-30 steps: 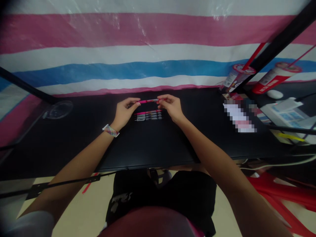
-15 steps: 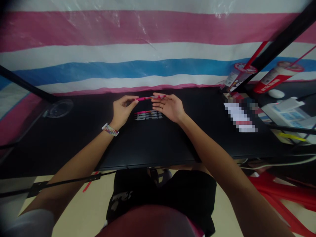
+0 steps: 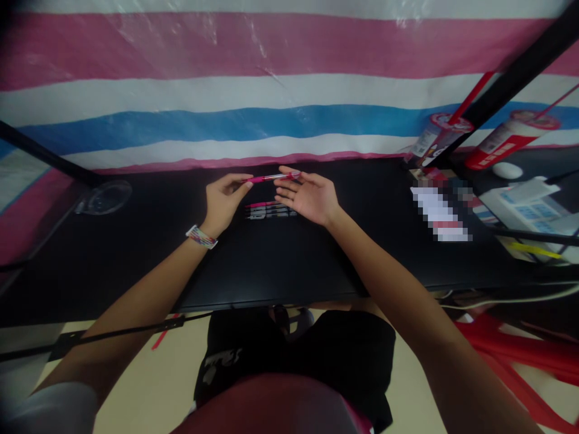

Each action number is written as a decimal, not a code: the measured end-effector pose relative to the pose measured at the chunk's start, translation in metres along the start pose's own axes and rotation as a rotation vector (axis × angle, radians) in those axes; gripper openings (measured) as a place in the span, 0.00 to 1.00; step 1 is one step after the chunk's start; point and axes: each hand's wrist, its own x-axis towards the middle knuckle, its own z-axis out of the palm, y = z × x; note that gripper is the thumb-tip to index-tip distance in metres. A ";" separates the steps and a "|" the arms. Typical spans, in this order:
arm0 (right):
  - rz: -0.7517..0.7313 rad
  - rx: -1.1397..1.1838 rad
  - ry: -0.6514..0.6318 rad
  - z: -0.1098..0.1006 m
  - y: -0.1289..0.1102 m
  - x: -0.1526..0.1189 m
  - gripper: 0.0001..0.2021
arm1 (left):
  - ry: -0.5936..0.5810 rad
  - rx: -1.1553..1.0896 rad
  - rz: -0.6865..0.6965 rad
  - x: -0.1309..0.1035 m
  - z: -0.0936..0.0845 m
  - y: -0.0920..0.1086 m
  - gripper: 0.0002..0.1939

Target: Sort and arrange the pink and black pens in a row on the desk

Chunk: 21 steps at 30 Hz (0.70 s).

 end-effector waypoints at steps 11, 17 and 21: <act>-0.006 -0.019 0.022 0.002 -0.002 -0.002 0.24 | 0.004 -0.002 0.013 0.000 0.001 -0.002 0.08; -0.022 -0.081 0.020 -0.001 0.001 0.000 0.23 | 0.000 0.014 0.008 0.000 0.000 -0.002 0.09; -0.007 -0.075 0.044 -0.001 0.000 0.000 0.24 | 0.003 0.016 0.008 0.000 0.001 -0.003 0.10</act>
